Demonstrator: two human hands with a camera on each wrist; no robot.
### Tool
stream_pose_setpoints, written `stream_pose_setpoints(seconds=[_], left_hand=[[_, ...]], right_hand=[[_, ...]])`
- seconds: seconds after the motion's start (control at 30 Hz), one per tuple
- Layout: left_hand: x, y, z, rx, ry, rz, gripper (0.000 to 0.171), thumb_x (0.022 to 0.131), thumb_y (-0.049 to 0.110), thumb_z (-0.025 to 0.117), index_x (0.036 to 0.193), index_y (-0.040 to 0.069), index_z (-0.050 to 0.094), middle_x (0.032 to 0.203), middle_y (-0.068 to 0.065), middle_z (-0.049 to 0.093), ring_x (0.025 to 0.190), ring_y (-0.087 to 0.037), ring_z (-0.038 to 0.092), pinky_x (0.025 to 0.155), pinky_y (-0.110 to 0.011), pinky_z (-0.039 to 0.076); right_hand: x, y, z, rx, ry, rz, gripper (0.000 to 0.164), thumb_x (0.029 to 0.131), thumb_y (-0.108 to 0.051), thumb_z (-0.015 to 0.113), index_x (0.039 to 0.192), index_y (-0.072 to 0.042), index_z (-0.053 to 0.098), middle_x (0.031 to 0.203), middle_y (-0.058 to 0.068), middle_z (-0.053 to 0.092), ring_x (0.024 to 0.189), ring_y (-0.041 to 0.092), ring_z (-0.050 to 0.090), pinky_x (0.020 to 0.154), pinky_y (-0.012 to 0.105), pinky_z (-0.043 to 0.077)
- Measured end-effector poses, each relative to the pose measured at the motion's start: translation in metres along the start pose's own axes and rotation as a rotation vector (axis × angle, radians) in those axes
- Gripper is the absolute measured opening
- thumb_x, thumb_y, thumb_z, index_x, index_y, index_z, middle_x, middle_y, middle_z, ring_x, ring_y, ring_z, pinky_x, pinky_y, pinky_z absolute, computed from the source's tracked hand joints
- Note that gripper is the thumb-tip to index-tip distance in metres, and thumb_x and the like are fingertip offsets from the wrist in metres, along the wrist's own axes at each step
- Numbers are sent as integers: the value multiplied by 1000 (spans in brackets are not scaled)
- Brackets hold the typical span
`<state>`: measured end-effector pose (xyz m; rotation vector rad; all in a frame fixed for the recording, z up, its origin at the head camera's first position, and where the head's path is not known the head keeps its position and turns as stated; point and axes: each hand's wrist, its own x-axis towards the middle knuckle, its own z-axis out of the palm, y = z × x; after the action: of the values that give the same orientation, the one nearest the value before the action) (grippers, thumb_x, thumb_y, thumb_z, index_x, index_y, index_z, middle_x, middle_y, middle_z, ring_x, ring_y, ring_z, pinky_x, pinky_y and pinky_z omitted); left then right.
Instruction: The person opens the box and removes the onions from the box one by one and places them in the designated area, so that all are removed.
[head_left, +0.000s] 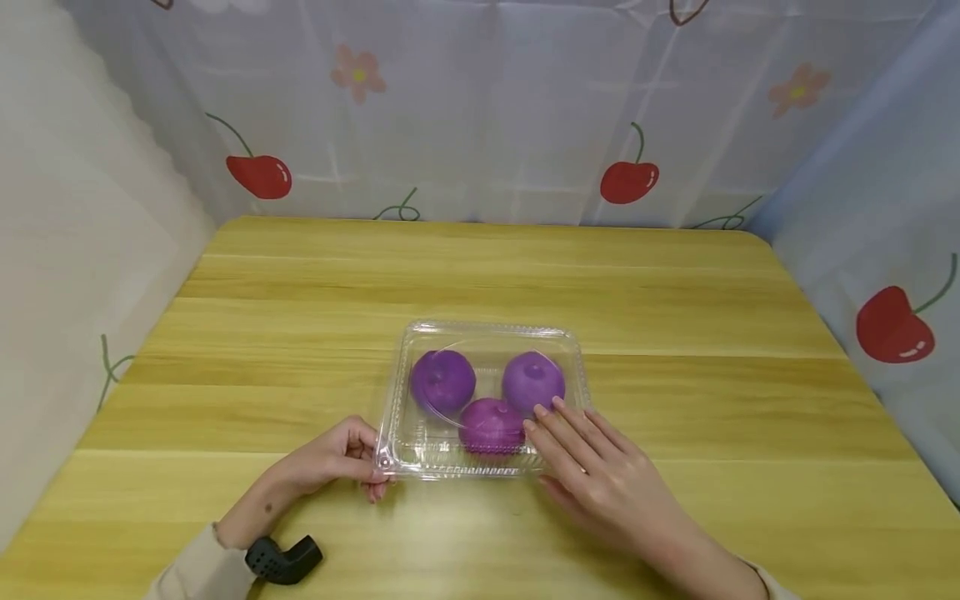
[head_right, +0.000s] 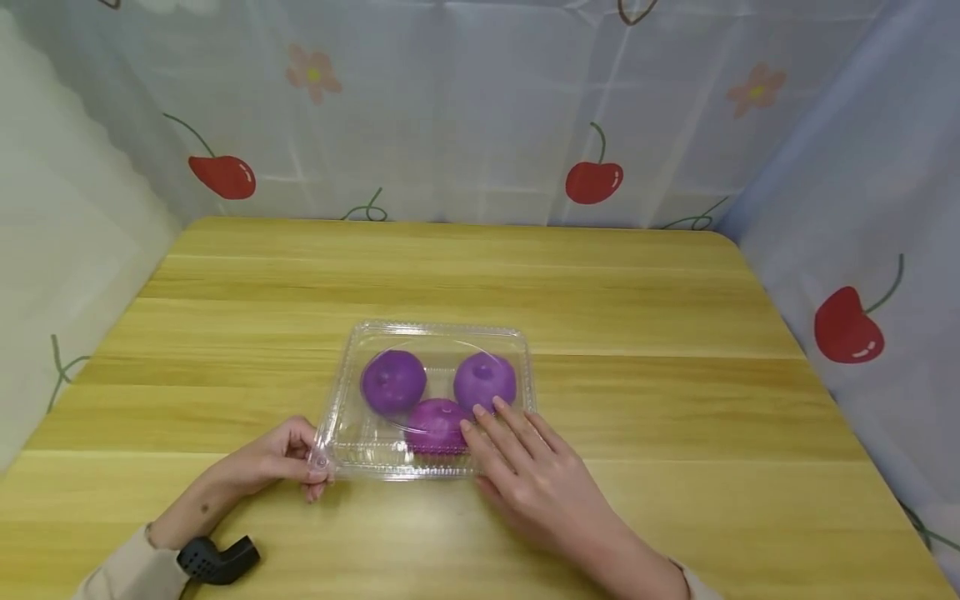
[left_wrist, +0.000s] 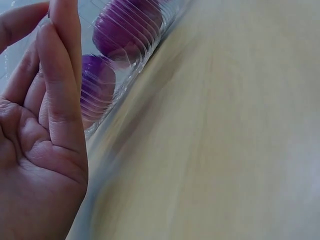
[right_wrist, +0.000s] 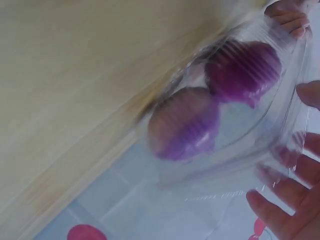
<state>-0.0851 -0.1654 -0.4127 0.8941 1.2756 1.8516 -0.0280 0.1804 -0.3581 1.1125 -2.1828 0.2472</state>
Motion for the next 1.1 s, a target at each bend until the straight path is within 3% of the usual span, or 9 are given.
stream_pose_setpoints(seconds=[0.17,0.27,0.37,0.53,0.67,0.9,1.1], left_hand=[[-7,-4,5,2,9,1,12,84,-10,52,81,-22,55,68,-24,62,63,-11,64,54,-32,57],[-10,-6,6,7,-1,-4,11,83,-11,51,82,-21,55,66,-32,56,62,-11,63,54,-34,57],[-9,-6,5,19,4,1,11,83,-10,51,82,-20,56,65,-33,54,61,-11,63,53,-32,56],[-6,-5,2,20,2,6,12,83,-10,51,81,-21,56,64,-33,54,61,-10,63,53,-30,56],[-5,-3,-1,26,5,16,12,83,-9,51,81,-21,56,65,-30,56,62,-9,63,53,-28,56],[-3,1,-7,11,5,6,14,83,-9,51,82,-22,54,75,-3,68,63,-9,63,55,-25,55],[-4,4,-9,10,7,-2,14,84,-9,52,82,-22,53,75,-2,68,63,-9,63,56,-24,55]], right_hand=[[-16,3,-7,41,-65,-5,47,102,-35,36,127,0,56,131,16,52,116,33,51,98,45,40],[-24,6,-11,121,-120,-2,52,101,-38,37,130,2,53,135,17,48,119,33,49,106,38,31],[-26,12,-12,217,-148,4,56,99,-41,42,132,5,50,138,20,44,122,36,45,109,36,25],[-27,26,-13,304,-183,-12,60,96,-43,49,133,4,49,138,21,43,124,37,41,108,39,25],[-26,34,-14,335,-223,-43,62,93,-42,55,134,4,47,139,20,42,126,36,39,108,40,26],[-22,43,-16,397,-258,-24,62,92,-39,59,136,3,46,140,17,42,128,33,38,108,33,25],[-20,45,-13,404,-211,-41,58,95,-40,52,132,4,50,138,18,44,126,32,40,105,29,29]])
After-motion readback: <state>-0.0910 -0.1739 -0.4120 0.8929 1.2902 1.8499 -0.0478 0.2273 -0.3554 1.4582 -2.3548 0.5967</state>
